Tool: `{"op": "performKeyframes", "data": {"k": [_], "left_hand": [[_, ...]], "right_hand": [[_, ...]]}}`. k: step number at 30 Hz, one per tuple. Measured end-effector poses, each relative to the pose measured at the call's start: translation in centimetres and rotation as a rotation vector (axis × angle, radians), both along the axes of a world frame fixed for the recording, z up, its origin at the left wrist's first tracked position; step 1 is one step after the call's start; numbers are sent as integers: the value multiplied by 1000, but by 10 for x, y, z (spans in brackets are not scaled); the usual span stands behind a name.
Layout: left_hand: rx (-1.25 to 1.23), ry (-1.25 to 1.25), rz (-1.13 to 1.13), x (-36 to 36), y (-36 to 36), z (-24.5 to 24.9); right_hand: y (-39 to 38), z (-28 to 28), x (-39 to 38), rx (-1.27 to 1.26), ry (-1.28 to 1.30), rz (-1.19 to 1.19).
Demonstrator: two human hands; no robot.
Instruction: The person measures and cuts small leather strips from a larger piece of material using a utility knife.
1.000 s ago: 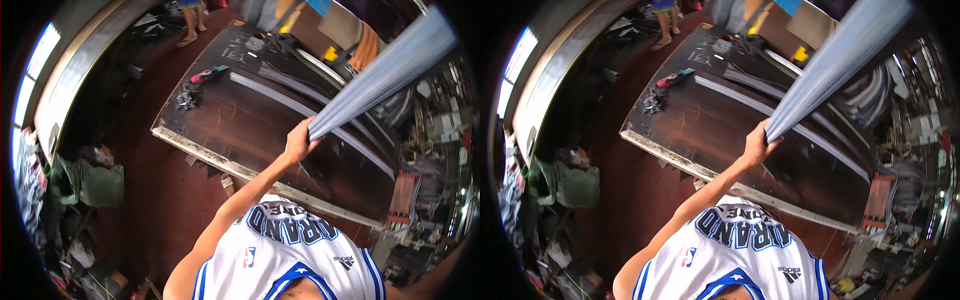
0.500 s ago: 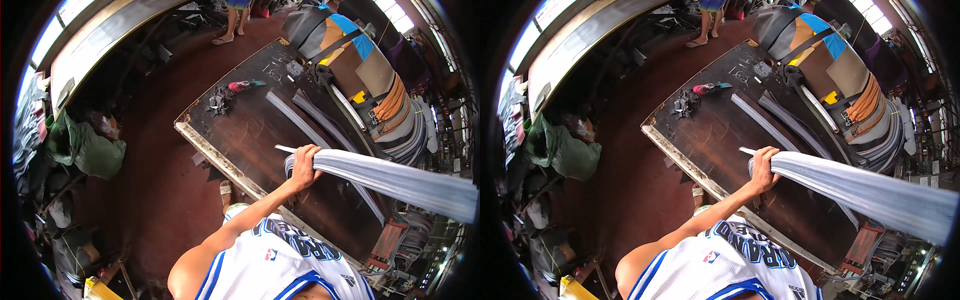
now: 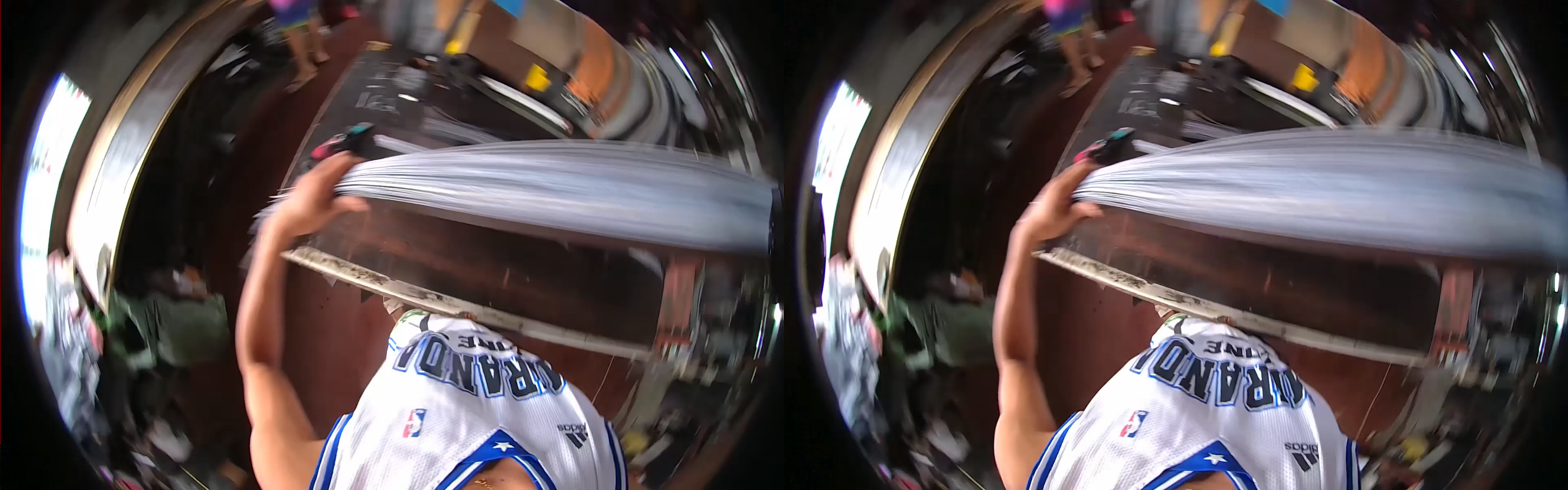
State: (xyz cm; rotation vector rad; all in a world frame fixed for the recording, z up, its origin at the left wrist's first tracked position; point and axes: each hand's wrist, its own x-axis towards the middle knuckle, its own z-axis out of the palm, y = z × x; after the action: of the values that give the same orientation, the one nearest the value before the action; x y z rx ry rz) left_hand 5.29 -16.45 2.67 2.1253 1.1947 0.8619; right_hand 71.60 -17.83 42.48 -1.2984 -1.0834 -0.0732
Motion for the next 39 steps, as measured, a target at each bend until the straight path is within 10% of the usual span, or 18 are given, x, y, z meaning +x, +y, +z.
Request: {"op": "performKeyframes", "data": {"k": [9,19,26,39], "left_hand": [[-519,644,-115,-53,30,-58],[-782,774,-175,-86,37,-25],[-698,1001,-156,-77,50,-77],[-722,1044,-123,-12,48,-126]], "right_hand": [[-46,-186,236,249,672,-326],[-176,-482,247,237,1000,-552],[-170,-538,199,203,1120,-601],[-264,-644,421,-29,1221,-192]]}}
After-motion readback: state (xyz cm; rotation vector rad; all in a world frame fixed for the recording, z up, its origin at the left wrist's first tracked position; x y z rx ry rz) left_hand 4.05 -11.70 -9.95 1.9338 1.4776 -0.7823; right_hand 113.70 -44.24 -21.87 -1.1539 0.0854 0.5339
